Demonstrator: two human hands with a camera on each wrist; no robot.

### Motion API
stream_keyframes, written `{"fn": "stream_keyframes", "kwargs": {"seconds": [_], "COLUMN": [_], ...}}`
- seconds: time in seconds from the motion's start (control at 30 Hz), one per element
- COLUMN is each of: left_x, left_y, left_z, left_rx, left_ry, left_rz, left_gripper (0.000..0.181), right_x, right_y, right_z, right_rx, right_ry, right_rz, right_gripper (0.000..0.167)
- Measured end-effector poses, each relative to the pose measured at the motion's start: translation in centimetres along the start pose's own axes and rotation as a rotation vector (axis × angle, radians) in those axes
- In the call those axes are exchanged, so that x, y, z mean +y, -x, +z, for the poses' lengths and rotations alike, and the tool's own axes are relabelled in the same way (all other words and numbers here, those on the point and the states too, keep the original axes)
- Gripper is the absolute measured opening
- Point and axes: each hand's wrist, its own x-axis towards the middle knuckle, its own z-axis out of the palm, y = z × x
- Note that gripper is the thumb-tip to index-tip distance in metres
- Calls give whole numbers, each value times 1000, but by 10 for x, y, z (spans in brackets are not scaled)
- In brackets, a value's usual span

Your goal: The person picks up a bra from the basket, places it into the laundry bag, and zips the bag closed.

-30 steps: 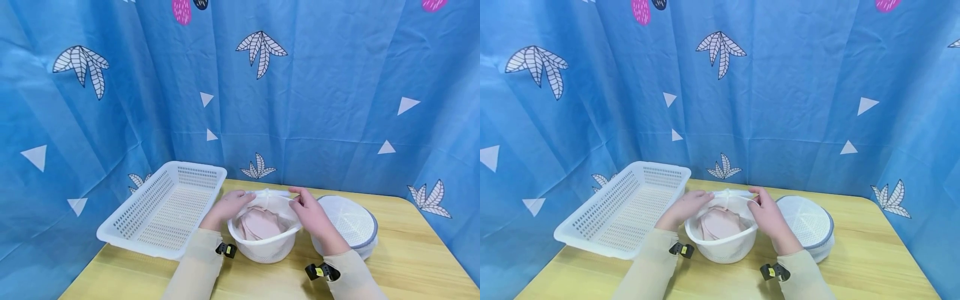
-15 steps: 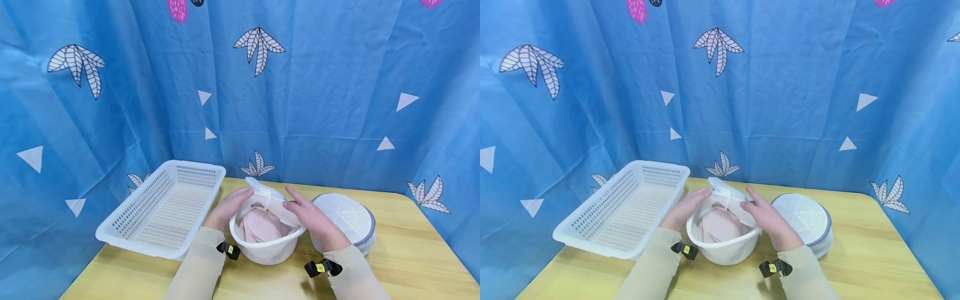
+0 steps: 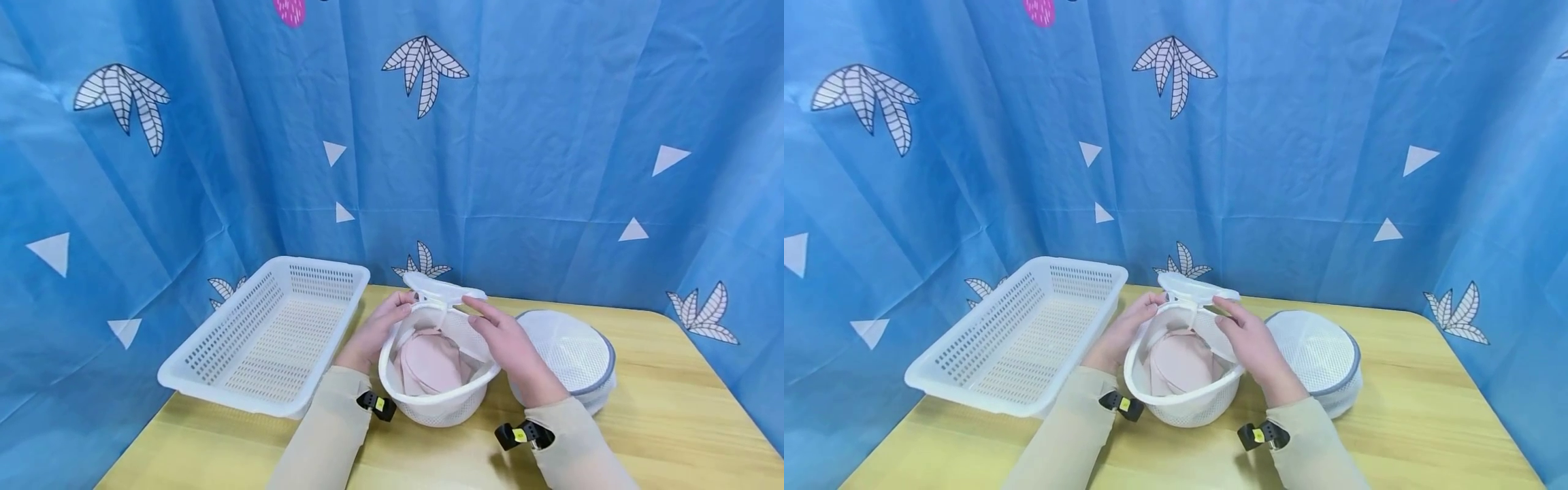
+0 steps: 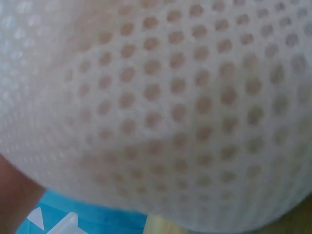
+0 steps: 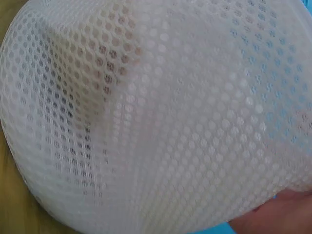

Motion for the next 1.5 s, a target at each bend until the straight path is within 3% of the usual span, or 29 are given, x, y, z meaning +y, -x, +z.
{"fn": "stream_keyframes", "kwargs": {"seconds": [0.2,0.37,0.47,0.6,0.67,0.83,0.93,1.07,1.17,1.3,1.4,1.5], "left_x": [6,13,15,16,16,15,14,13,12,14,18,20], "left_y": [-1,-4,-4,-5,-5,-6,-6,-5,-4,-1,0,0], "left_z": [8,13,14,15,16,18,20,20,19,21,23,22], "left_rx": [74,177,184,136,126,189,225,244,222,161,118,96], "left_ry": [125,335,400,374,313,128,75,73,106,140,191,234], "left_rz": [99,96,76,69,74,44,40,51,46,34,0,-30], "left_gripper": [20,25,42,55,55,52,46,35,24,24,21,17], "right_x": [2,2,1,0,1,1,2,2,1,-1,2,6], "right_y": [1,1,2,3,2,2,1,0,1,2,2,1], "right_z": [0,2,3,3,3,2,2,0,-2,-6,-8,-7], "right_rx": [11,24,18,0,-12,-38,-46,-45,-7,38,14,-22], "right_ry": [4,-50,-66,-68,-75,-118,-146,-176,-186,-202,-267,-338], "right_rz": [-87,-151,-196,-280,-315,-343,-354,-338,-286,-262,-317,-340], "right_gripper": [47,46,46,46,46,46,49,65,69,46,30,29]}}
